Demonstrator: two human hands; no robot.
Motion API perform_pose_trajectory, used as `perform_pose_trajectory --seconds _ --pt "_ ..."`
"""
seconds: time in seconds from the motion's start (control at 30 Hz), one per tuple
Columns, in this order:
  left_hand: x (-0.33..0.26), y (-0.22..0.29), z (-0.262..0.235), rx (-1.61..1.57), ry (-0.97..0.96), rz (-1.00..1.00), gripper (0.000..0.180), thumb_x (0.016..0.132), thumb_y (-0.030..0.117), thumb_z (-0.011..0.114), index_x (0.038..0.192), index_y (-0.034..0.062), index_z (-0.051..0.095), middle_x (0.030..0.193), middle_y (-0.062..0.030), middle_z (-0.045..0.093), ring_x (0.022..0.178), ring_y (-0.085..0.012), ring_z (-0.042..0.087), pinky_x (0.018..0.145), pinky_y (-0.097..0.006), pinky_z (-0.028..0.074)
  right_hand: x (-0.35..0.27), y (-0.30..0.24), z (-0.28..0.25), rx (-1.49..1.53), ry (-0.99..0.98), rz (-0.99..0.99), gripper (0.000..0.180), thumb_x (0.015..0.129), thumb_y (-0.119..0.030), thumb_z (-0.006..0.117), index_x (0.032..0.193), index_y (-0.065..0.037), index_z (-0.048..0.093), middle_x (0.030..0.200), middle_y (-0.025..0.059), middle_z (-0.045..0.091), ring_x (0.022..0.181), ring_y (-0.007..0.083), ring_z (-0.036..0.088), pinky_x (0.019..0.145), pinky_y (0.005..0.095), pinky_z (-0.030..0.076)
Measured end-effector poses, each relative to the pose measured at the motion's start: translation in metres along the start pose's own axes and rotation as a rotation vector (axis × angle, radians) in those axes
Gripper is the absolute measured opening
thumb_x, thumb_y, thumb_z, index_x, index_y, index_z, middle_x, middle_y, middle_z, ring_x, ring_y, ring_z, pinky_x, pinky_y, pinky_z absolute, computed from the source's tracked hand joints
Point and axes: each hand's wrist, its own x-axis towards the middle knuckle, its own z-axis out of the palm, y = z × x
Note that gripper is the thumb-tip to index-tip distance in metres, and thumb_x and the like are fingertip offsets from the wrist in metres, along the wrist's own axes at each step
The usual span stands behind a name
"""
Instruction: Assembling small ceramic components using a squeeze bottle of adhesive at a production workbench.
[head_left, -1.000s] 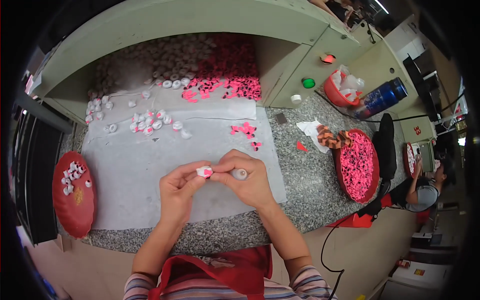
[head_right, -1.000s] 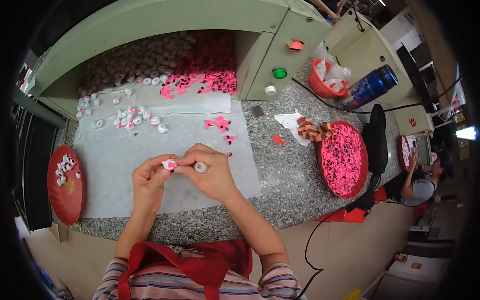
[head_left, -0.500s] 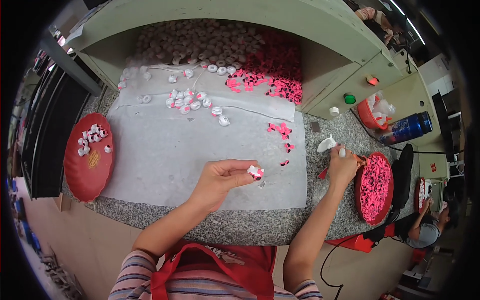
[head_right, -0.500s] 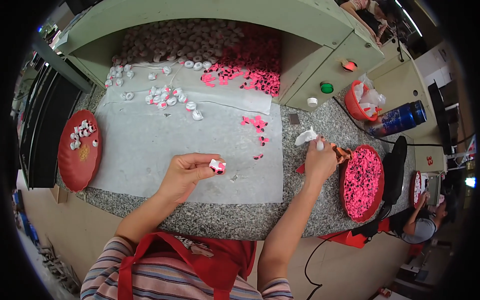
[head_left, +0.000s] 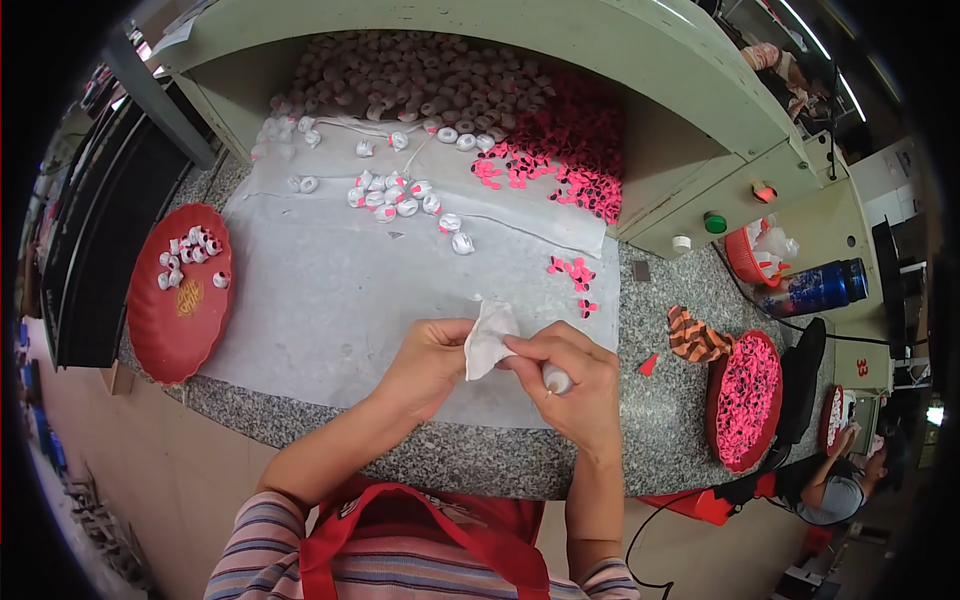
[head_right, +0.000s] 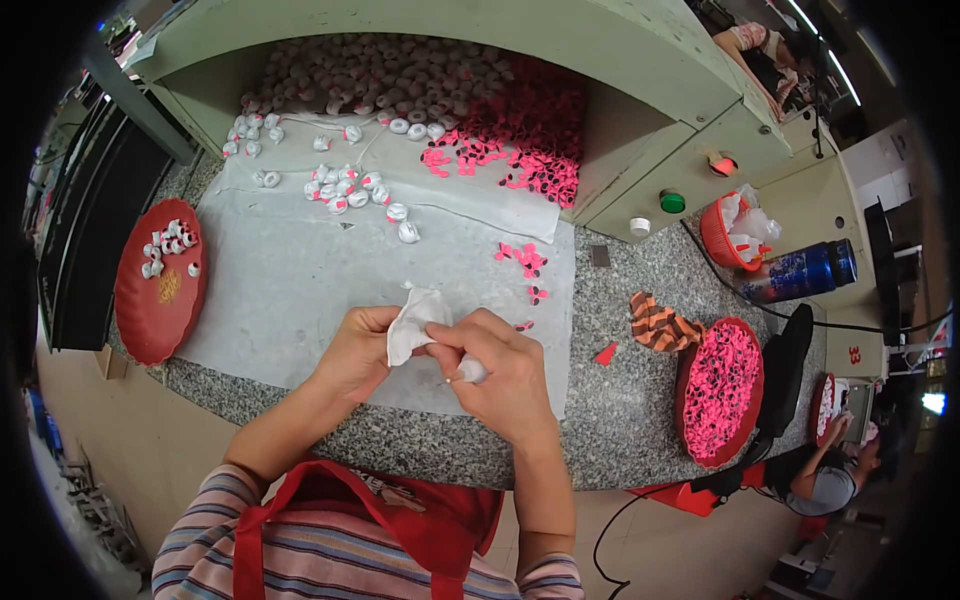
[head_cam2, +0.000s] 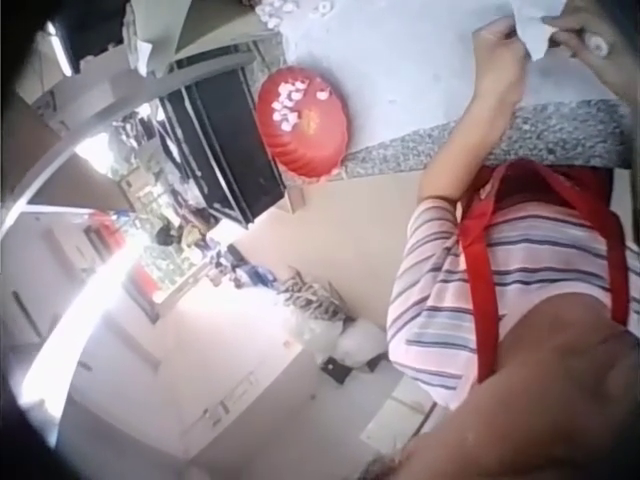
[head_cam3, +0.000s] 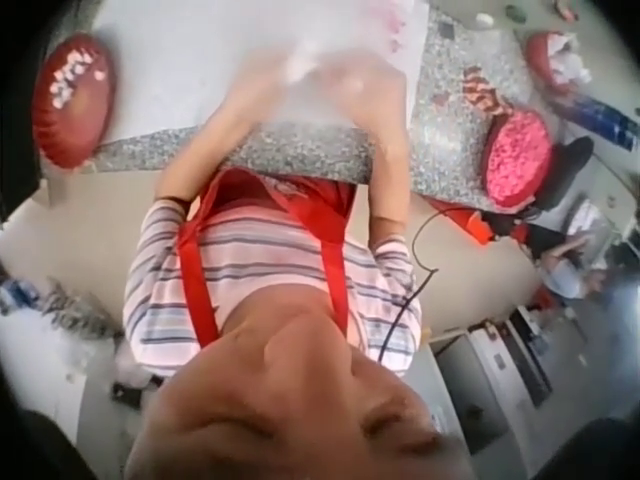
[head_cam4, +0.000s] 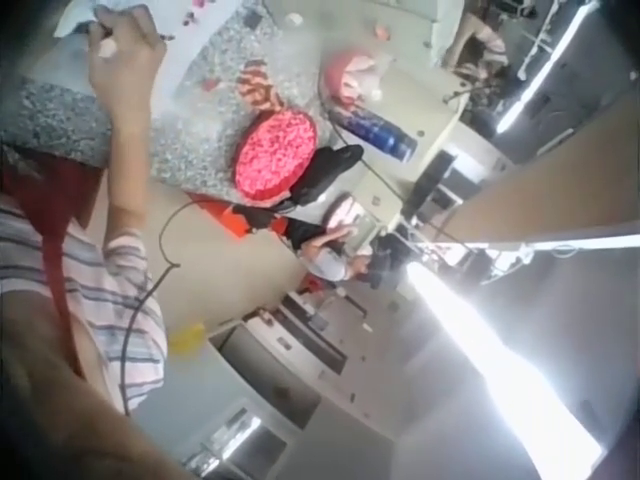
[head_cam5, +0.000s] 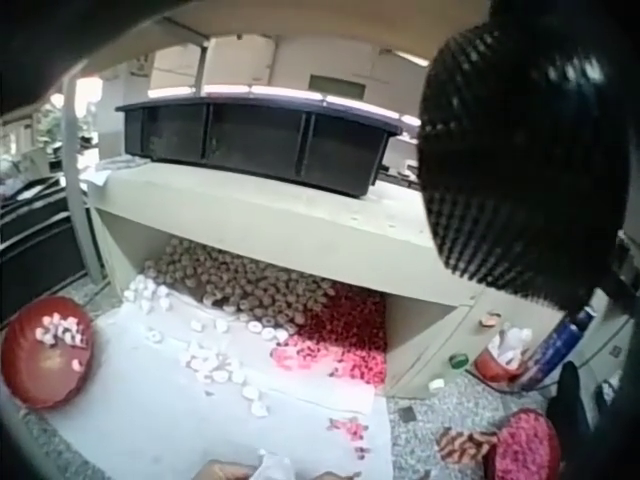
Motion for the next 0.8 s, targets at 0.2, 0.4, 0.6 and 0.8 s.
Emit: perform_pose_trajectory --seconds 0.2,0.4,0.6,0.8 --pt "0.001 0.002 -0.01 -0.237 -0.047 -0.088 0.023 0.082 0.004 0.054 0.102 -0.008 0.056 0.095 -0.0139 0.061 0.087 -0.0206 0.061 0.077 -0.027 0.049 -0.003 -0.012 -0.01 -0.135 0.01 -0.02 0.014 0.064 0.01 0.059 0.074 0.001 0.059 0.065 0.0058 0.056 0.057 0.0138 0.055 0.053 0.0239 0.043" --pt "0.005 0.024 -0.01 -0.456 0.028 -0.105 0.028 0.084 0.003 0.049 0.109 -0.0098 0.048 0.103 -0.0177 0.057 0.095 -0.0267 0.059 0.08 -0.023 0.051 -0.024 0.031 -0.101 -0.547 0.706 0.356 0.025 0.071 0.005 0.058 0.096 0.002 0.061 0.086 0.0107 0.06 0.075 0.0153 0.055 0.065 0.0263 0.045" --pt "-0.003 0.024 -0.004 -0.436 -0.078 -0.161 0.03 0.084 0.005 0.05 0.113 -0.0043 0.046 0.099 -0.0165 0.058 0.094 -0.0266 0.059 0.077 -0.026 0.052 -0.003 0.001 -0.038 -0.052 0.24 0.028 0.035 0.064 0.007 0.067 0.098 0.0 0.061 0.096 0.0102 0.058 0.073 0.0121 0.056 0.064 0.0244 0.045" --pt "-0.013 0.023 0.005 -0.009 -0.123 0.097 0.03 0.082 0.007 0.056 0.11 -0.0031 0.048 0.093 -0.0131 0.06 0.088 -0.021 0.061 0.074 -0.028 0.052 0.001 0.0 0.01 0.141 0.058 -0.191 0.028 0.063 0.006 0.069 0.089 0.003 0.061 0.095 0.0129 0.058 0.069 0.0149 0.058 0.059 0.0239 0.048"
